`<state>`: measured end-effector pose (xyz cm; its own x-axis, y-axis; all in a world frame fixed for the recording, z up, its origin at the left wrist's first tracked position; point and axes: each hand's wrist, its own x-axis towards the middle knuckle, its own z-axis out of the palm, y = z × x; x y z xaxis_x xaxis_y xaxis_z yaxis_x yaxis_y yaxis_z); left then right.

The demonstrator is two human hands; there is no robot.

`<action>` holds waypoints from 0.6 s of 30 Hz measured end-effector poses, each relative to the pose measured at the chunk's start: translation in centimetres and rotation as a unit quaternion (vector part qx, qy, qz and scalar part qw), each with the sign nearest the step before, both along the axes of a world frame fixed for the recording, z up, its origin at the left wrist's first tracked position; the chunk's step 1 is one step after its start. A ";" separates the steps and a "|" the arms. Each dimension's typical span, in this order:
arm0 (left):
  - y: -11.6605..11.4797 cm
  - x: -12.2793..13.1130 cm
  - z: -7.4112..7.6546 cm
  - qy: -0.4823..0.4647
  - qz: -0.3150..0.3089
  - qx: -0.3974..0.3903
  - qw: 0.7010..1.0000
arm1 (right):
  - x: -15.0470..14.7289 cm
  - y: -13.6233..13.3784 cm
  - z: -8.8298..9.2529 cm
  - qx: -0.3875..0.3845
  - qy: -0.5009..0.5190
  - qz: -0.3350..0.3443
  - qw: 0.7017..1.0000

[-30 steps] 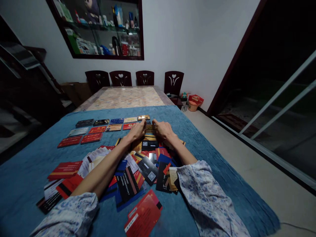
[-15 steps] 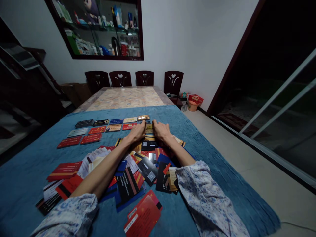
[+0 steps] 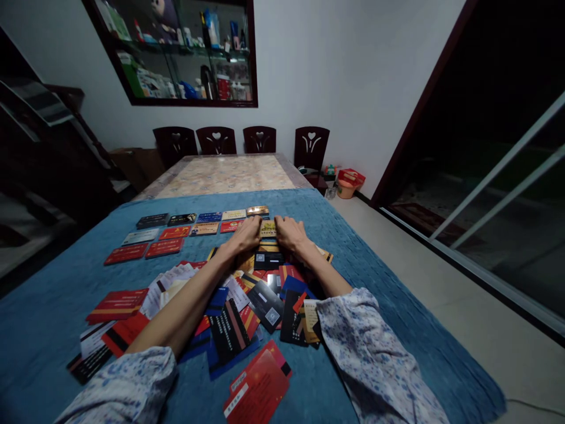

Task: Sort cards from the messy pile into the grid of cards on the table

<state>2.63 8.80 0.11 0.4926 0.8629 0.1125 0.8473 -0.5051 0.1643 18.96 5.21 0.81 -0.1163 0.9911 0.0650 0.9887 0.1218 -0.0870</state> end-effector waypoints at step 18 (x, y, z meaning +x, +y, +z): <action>-0.6 -0.8 2.9 0.080 -0.003 0.030 0.996 | -0.6 0.3 1.6 0.035 -0.081 0.048 0.995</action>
